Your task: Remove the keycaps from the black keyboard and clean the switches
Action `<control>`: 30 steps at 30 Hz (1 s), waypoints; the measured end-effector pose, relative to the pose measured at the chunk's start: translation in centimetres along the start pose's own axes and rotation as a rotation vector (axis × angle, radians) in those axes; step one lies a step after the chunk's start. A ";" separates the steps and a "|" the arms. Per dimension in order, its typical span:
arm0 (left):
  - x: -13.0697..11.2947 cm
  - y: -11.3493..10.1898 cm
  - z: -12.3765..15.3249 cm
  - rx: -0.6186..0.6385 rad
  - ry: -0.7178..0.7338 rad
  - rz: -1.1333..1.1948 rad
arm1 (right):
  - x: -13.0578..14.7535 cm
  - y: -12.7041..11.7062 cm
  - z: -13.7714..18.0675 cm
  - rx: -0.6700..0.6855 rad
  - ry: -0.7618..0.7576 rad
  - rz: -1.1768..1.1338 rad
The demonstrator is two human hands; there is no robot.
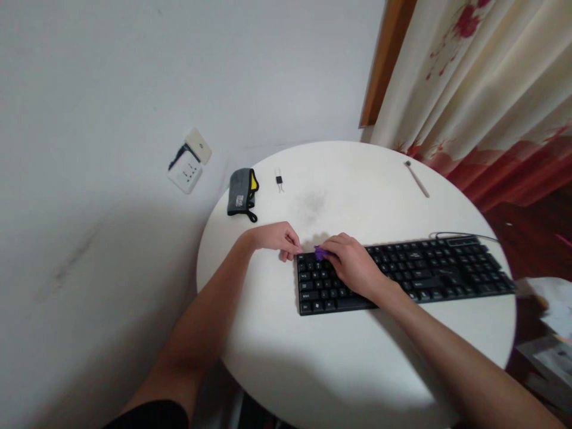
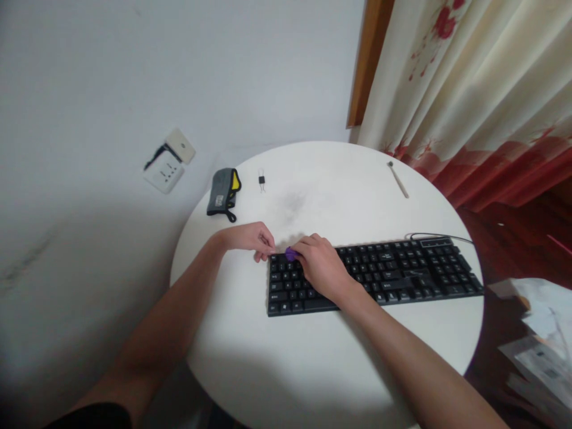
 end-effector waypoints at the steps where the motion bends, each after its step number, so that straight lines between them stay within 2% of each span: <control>1: 0.0 0.0 0.0 0.003 0.001 0.008 | -0.2 -0.2 0.0 0.005 0.010 0.010; 8: 0.2 -0.1 0.1 -0.012 -0.013 0.021 | -1.9 -1.4 0.2 -0.017 0.077 0.077; 11: 0.0 0.0 0.1 -0.009 -0.007 0.011 | -1.2 -1.4 0.2 -0.056 0.043 0.010; 16: -0.3 0.0 0.1 -0.008 -0.003 -0.007 | 0.3 -0.1 0.3 -0.017 -0.036 -0.026; 30: -0.1 0.0 0.0 -0.007 0.007 0.011 | -1.0 -1.1 0.3 0.016 0.032 0.006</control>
Point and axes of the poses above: each hand's wrist, its own z-axis away from the middle knuckle, its own y-axis out of the palm, x = y × z, the point moved 8 cm from there along -z, towards the middle knuckle, and after that the axes turned 2 degrees about -x, right-handed, at the moved point
